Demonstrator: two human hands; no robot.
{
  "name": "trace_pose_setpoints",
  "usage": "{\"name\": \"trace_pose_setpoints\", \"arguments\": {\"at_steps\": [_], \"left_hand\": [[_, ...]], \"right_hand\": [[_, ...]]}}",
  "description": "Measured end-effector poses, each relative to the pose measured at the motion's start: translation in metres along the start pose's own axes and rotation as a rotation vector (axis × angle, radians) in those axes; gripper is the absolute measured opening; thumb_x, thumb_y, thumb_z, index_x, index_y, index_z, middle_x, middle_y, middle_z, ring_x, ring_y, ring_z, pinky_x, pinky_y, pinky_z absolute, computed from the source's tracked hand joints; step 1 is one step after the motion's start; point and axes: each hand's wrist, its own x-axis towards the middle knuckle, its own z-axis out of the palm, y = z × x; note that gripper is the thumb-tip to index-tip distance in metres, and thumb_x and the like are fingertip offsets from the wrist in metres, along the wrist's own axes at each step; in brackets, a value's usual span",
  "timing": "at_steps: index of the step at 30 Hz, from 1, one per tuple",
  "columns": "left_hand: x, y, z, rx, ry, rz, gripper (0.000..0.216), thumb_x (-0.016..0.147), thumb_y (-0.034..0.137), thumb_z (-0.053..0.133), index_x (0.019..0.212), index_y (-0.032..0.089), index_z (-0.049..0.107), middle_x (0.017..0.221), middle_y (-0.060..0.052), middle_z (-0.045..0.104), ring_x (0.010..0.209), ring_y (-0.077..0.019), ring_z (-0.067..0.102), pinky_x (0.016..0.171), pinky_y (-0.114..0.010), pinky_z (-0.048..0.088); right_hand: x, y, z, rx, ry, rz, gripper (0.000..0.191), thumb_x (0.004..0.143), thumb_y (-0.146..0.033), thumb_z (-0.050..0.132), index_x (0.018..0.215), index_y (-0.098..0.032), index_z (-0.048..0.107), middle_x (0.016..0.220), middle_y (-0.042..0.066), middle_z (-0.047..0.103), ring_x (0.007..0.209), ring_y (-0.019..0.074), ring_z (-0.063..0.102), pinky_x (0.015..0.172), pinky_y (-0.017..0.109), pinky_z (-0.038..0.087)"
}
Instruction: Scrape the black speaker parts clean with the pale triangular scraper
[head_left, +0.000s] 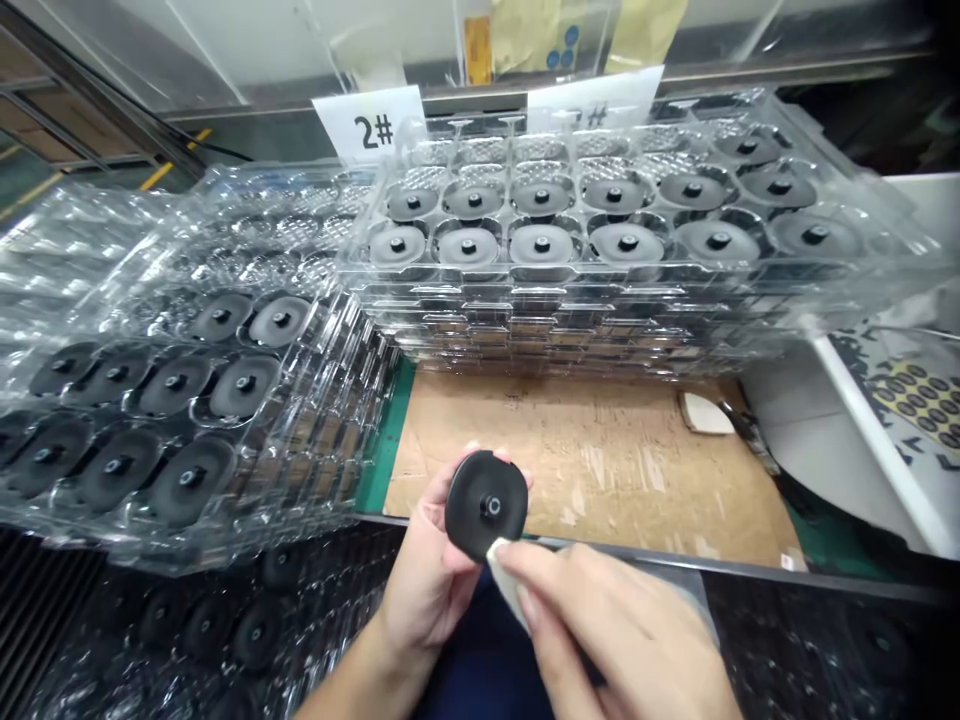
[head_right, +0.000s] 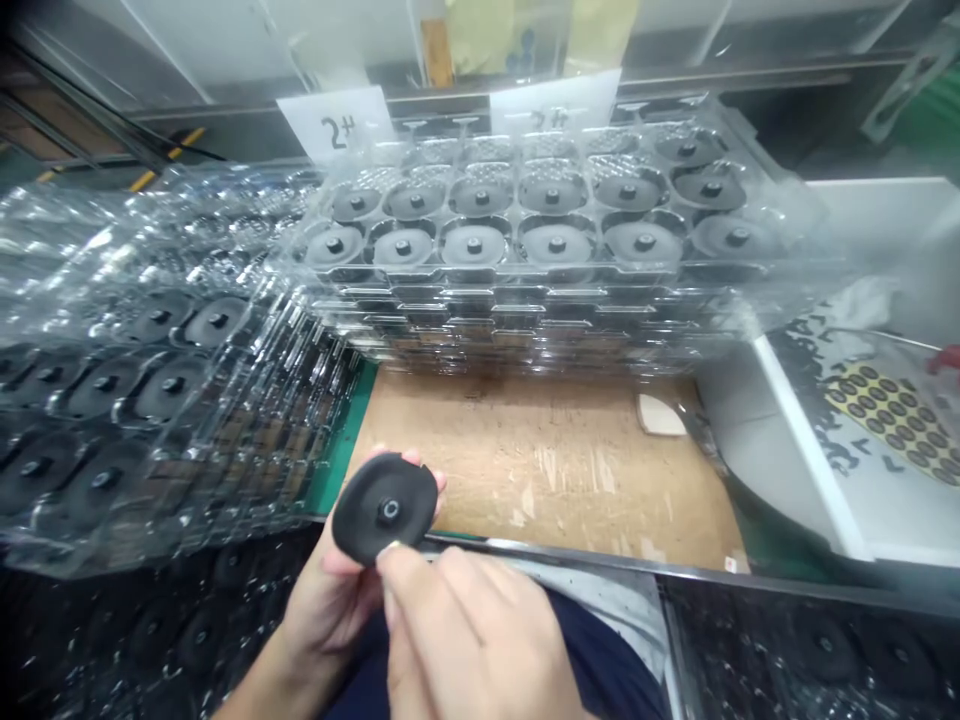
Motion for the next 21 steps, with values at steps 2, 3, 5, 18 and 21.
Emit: {"name": "trace_pose_setpoints", "arguments": {"at_steps": [2,3,5,18,21], "left_hand": [[0.002,0.000,0.002,-0.017,0.011,-0.005,0.052,0.058,0.025,0.076,0.106,0.031,0.061,0.110,0.002,0.066,0.099,-0.0203,0.061,0.089,-0.028,0.046],[0.003,0.001,0.004,-0.030,0.009,-0.004,0.051,0.059,0.025,0.076,0.107,0.030,0.060,0.110,0.002,0.066,0.099,-0.0201,0.062,0.089,-0.028,0.047],[0.005,0.001,0.006,-0.051,0.004,0.003,0.051,0.059,0.026,0.075,0.108,0.029,0.060,0.110,0.001,0.065,0.099,-0.0206,0.061,0.089,-0.028,0.047],[0.003,0.001,0.012,-0.003,0.112,-0.107,0.044,0.064,0.020,0.072,0.106,0.026,0.061,0.107,-0.002,0.065,0.097,-0.0161,0.060,0.087,-0.023,0.045],[0.000,-0.001,0.006,0.044,0.163,-0.126,0.046,0.062,0.026,0.074,0.107,0.025,0.060,0.110,-0.003,0.064,0.100,-0.0189,0.058,0.089,-0.027,0.045]], "right_hand": [[-0.001,0.005,-0.003,0.257,-0.129,0.099,0.024,0.080,-0.009,0.054,0.100,-0.020,0.062,0.078,0.000,0.066,0.066,0.0099,0.061,0.062,0.018,0.048],[-0.001,0.011,-0.004,0.383,-0.162,0.178,0.022,0.081,-0.011,0.054,0.098,-0.023,0.063,0.081,-0.002,0.067,0.069,0.0089,0.062,0.063,0.016,0.048],[-0.002,0.027,-0.003,0.561,-0.107,0.366,0.018,0.084,-0.019,0.053,0.096,-0.028,0.063,0.090,-0.004,0.067,0.080,0.0088,0.063,0.068,0.013,0.049],[0.021,0.010,-0.015,0.142,0.085,0.074,0.026,0.083,-0.014,0.050,0.108,-0.020,0.057,0.096,0.004,0.065,0.082,0.0153,0.060,0.070,0.024,0.050],[0.030,0.005,-0.007,0.182,-0.195,-0.029,0.025,0.083,-0.009,0.046,0.104,-0.017,0.058,0.090,0.004,0.064,0.080,0.0136,0.060,0.073,0.024,0.049]]}}
